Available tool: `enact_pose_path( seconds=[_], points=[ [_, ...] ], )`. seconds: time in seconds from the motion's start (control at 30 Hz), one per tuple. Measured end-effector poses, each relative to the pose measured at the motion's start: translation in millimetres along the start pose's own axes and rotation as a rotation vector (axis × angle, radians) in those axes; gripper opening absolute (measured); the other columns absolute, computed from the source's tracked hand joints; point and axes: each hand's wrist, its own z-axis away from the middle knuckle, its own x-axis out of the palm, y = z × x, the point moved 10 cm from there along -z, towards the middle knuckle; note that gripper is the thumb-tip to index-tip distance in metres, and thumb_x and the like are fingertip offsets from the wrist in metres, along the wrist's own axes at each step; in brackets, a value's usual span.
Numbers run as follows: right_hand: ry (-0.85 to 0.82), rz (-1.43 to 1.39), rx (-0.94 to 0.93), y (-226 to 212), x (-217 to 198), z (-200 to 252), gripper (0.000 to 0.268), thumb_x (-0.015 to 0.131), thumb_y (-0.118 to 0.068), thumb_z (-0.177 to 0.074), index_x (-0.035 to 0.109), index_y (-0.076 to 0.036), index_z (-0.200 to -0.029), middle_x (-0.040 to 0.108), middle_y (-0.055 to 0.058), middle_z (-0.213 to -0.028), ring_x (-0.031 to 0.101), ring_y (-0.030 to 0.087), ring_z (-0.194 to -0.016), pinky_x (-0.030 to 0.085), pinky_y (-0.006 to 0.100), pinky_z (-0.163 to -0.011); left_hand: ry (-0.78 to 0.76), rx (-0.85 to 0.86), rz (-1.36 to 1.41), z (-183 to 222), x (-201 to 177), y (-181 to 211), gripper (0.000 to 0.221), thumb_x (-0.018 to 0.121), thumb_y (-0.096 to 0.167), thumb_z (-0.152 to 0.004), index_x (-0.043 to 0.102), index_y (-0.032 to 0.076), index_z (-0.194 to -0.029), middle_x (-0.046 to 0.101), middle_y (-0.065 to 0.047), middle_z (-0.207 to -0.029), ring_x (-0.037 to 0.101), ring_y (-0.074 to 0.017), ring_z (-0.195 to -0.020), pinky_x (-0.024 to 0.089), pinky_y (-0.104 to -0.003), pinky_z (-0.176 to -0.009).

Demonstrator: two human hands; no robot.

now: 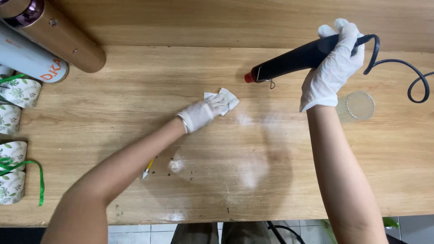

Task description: Cleaning and preparing a wooden workspace using a heat gun and a white cloth.

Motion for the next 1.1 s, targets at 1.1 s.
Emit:
enact_pose_path(
  seconds=[1.1],
  points=[
    [-0.2, -0.049, 0.061, 19.2, 54.0, 33.0, 0.019, 0.067, -0.022, -0.105, 0.065, -0.005, -0.097, 0.072, 0.009, -0.089, 0.069, 0.019, -0.087, 0.057, 0.035, -0.089, -0.142, -0.393, 0.192, 199.0, 144.3, 112.8, 0.059, 0.049, 0.004, -0.092, 0.041, 0.009, -0.151, 0.041, -0.02, -0.155, 0.038, -0.038, -0.147, 0.033, -0.047, -0.119]
  ],
)
